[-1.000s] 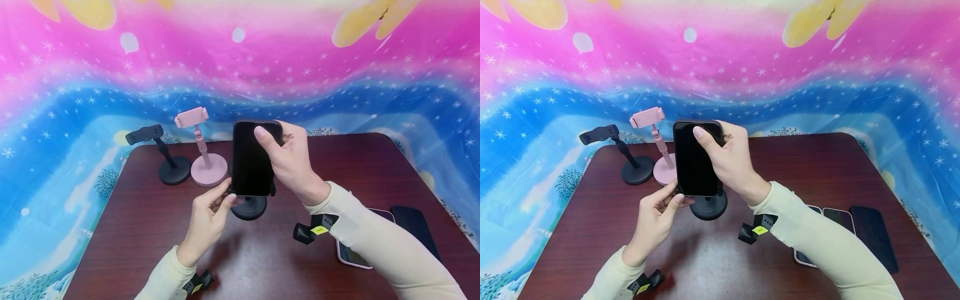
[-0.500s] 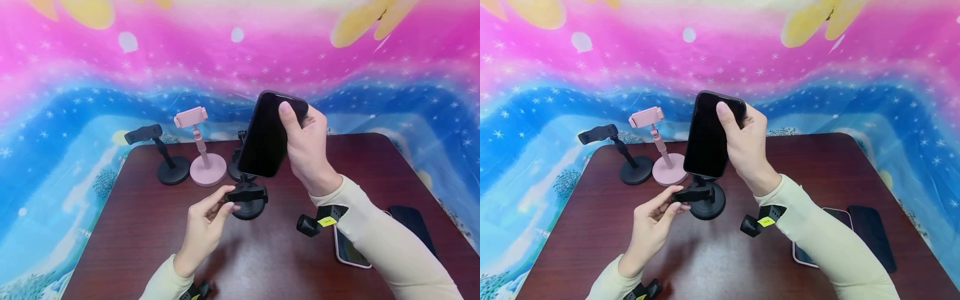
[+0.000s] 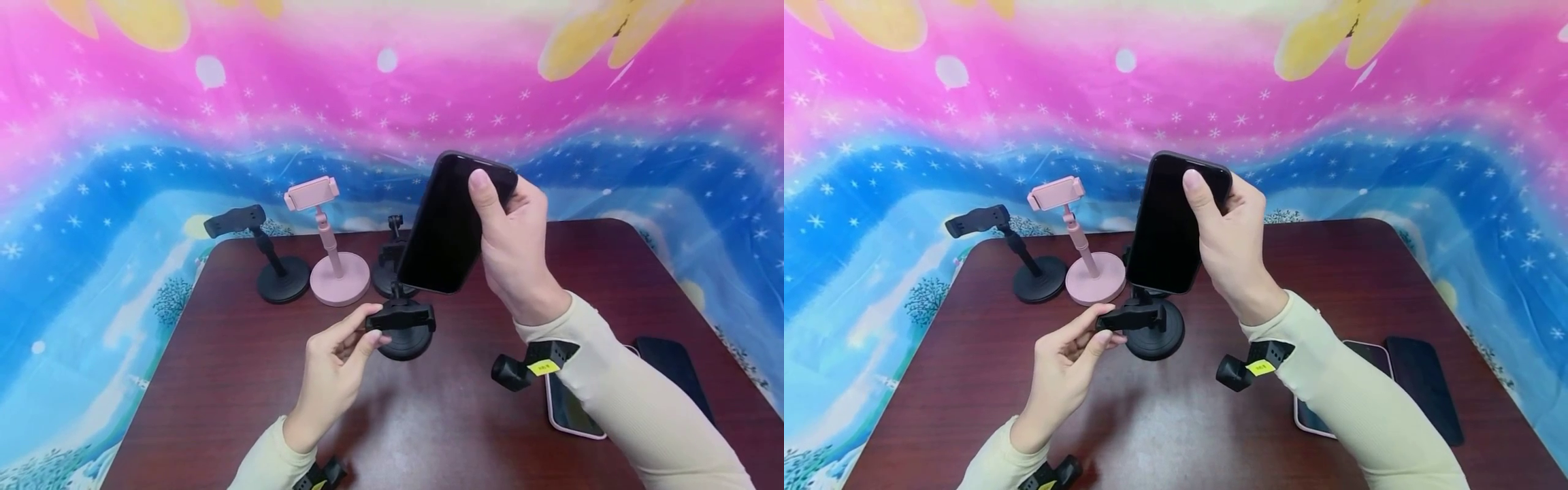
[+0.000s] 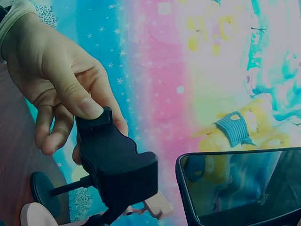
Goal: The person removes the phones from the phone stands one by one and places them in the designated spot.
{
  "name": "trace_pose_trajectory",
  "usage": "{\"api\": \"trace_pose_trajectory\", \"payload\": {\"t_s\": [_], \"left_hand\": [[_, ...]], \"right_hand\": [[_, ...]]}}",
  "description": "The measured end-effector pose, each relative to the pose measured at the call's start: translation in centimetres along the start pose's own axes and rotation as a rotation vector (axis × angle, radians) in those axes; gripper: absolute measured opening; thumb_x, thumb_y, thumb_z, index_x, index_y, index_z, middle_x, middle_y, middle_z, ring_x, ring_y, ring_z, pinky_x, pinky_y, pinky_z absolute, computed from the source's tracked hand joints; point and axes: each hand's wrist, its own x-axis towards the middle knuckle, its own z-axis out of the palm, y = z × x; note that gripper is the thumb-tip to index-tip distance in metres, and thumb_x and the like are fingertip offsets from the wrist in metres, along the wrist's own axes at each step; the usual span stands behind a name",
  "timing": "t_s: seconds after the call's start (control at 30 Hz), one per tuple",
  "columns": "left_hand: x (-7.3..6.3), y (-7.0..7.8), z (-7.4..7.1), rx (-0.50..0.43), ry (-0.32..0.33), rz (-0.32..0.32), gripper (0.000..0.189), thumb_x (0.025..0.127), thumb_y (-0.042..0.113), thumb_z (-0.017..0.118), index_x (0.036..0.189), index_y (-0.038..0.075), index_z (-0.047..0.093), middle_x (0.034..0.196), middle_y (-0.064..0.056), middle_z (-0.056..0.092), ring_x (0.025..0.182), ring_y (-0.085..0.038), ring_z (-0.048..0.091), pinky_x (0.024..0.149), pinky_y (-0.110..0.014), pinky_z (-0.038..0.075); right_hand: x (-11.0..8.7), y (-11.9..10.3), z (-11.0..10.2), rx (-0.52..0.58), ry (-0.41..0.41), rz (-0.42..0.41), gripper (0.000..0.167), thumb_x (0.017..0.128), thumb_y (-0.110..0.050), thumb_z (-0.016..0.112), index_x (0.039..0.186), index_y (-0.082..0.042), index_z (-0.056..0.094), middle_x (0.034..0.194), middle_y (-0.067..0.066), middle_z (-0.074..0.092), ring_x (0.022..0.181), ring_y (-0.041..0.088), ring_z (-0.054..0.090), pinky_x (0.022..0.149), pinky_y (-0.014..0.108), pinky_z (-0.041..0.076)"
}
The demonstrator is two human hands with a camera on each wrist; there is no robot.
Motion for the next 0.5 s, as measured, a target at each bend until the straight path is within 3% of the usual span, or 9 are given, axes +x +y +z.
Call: {"api": "trace_pose_trajectory", "payload": {"t_s": [0.5], "left_hand": [[0.19,-0.08,0.12,0.023,0.012,0.01,0.033,0.095,-0.003,0.065,0.127,0.004,0.067,0.092,-0.014,0.077,0.083,-0.01,0.075,0.081,-0.021,0.062]], "right_hand": [[-0.12,-0.47,-1.06,0.048,0.037,-0.012,0.014,0.099,-0.006,0.063,0.101,-0.002,0.077,0.092,0.004,0.077,0.079,0.015,0.073,0.071,0.026,0.062]]}}
